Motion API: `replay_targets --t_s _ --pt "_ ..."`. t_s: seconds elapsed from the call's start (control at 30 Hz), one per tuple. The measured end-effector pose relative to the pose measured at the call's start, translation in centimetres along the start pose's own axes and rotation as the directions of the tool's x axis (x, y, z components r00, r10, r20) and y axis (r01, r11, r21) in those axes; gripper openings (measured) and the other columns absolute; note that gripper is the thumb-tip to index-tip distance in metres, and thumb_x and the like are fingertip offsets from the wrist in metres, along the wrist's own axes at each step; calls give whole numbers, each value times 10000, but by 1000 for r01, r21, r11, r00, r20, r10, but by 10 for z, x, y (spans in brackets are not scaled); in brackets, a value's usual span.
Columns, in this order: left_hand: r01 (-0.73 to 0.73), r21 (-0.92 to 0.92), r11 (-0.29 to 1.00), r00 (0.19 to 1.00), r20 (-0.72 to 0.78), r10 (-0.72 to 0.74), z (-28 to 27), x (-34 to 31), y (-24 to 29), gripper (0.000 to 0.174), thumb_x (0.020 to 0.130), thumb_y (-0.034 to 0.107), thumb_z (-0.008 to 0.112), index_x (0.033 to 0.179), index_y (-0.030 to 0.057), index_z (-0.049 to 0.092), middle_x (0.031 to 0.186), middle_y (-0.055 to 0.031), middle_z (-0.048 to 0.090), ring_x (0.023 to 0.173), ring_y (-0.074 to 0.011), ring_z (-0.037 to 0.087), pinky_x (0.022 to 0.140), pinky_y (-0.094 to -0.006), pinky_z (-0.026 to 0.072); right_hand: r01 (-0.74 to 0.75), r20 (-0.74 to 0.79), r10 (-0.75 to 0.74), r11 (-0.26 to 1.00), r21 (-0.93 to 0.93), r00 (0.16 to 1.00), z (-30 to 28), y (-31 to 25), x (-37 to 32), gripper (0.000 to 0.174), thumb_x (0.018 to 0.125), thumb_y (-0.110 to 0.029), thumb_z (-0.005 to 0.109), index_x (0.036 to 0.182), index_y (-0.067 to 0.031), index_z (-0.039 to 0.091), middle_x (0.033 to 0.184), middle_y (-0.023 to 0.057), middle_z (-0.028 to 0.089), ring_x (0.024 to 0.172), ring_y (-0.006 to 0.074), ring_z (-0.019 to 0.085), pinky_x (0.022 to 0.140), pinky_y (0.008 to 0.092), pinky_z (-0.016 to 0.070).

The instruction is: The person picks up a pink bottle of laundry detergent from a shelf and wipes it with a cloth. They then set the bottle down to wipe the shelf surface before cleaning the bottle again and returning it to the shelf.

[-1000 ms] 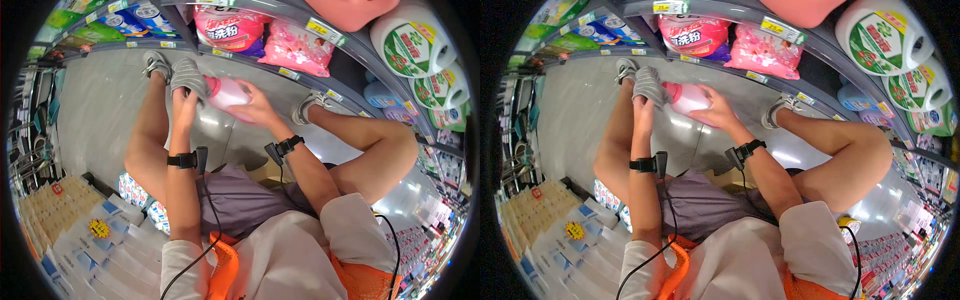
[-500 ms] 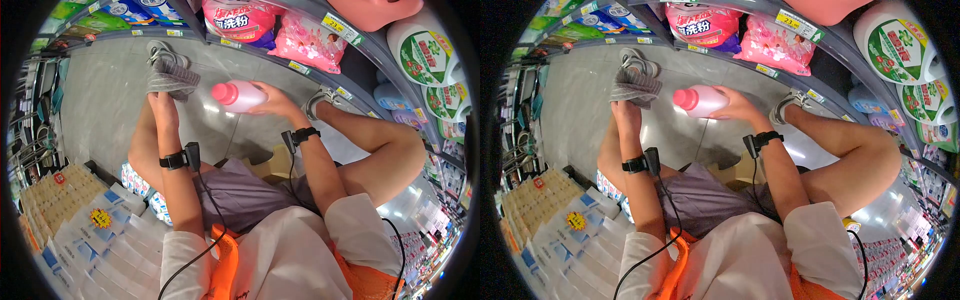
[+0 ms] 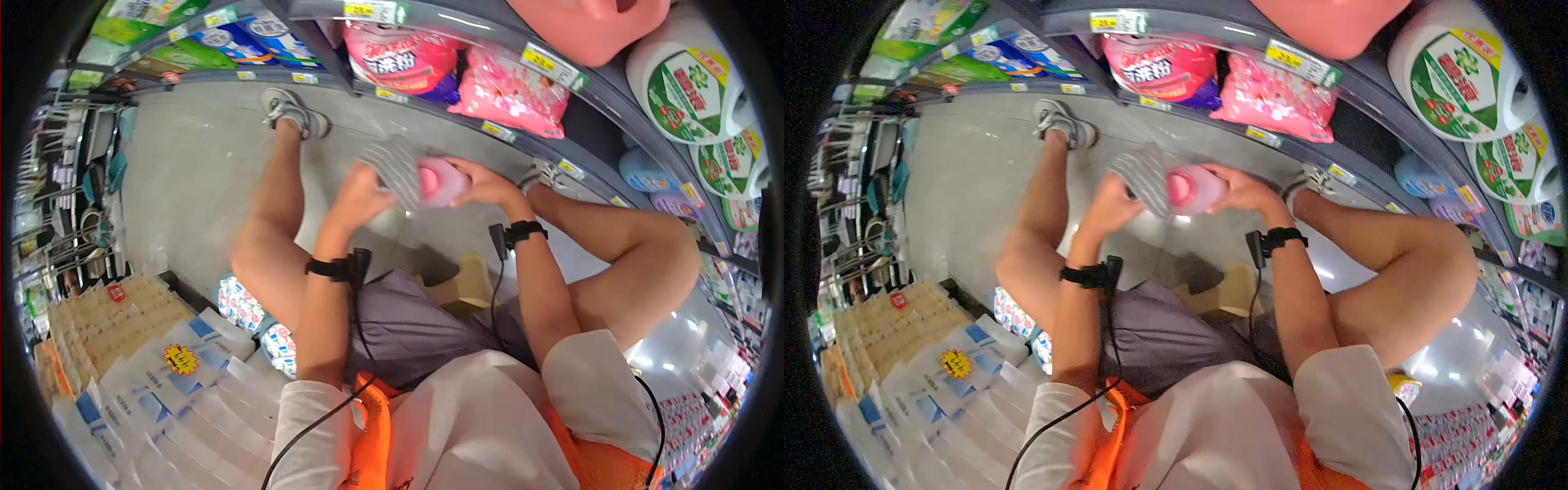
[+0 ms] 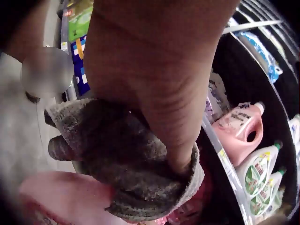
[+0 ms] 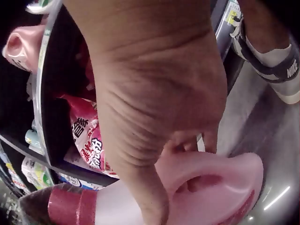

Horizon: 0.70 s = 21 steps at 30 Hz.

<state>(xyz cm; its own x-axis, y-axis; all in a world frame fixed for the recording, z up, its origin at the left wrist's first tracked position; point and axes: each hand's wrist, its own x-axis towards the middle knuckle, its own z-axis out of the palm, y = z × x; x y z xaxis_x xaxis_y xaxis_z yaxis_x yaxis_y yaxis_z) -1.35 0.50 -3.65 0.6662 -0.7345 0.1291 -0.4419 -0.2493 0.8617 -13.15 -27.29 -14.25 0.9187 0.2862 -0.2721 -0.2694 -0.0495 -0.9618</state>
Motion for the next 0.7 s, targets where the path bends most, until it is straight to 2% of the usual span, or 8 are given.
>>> replay_targets --t_s 0.1,0.2,0.3,0.43,0.5,0.53,0.6,0.7 --pt "-108 371 922 984 173 46 5 3 11 497 744 142 815 1212 17 703 1208 -238 704 1120 -426 664 1006 -457 512 -25 -42 24 1000 -7 999 6 -1 7 1050 668 -86 942 1575 -13 417 1529 112 545 1395 221 506 1188 362 392" --pt "-55 480 875 992 128 -8 13 2 15 587 770 176 831 1316 44 661 1332 -230 667 1241 -451 606 1080 -496 481 12 -116 -22 996 -88 993 18 -1 21 1062 634 -144 960 1555 -32 443 1512 135 561 1398 260 520 1176 385 415" --pt "-54 233 971 999 10 53 21 8 9 534 792 204 806 1293 76 676 1312 -228 675 1223 -440 615 1047 -481 503 -64 -193 15 966 -251 981 35 -19 27 1092 594 -201 976 1539 -42 452 1484 160 560 1383 319 535 1153 420 444" --pt "-7 359 933 999 -43 24 32 7 7 477 804 229 793 1237 59 687 1154 -218 709 1063 -436 672 895 -487 566 -160 -289 5 844 -512 957 53 -35 37 1161 561 -282 986 1548 -63 417 1467 176 499 1337 396 548 1114 465 478" --pt "60 469 881 998 -14 -61 32 4 2 461 800 238 796 1208 52 692 1077 -209 710 969 -428 693 819 -501 581 -26 -310 -162 852 -523 937 63 -15 47 1215 548 -321 990 1568 -74 378 1478 171 460 1337 410 533 1109 484 479" --pt "45 513 857 998 -51 -22 37 4 -3 452 796 249 796 1194 58 697 1055 -201 710 932 -416 698 781 -499 583 43 -319 -246 847 -530 915 65 -11 50 1242 542 -341 992 1578 -79 359 1483 169 441 1337 418 526 1107 494 480" --pt "32 602 798 991 -122 52 48 4 -9 436 790 271 798 1166 69 709 1009 -183 708 858 -392 708 705 -494 588 11 -354 -212 870 -492 911 71 -7 52 1267 531 -361 996 1580 -72 347 1500 168 433 1372 414 494 1115 505 473" --pt "101 645 757 987 -162 6 55 11 0 410 787 292 790 1139 91 725 1014 -173 716 871 -359 721 680 -471 594 9 -360 -199 885 -466 912 73 -7 56 1315 504 -396 1012 1579 -54 335 1515 169 429 1415 413 445 1125 523 460"
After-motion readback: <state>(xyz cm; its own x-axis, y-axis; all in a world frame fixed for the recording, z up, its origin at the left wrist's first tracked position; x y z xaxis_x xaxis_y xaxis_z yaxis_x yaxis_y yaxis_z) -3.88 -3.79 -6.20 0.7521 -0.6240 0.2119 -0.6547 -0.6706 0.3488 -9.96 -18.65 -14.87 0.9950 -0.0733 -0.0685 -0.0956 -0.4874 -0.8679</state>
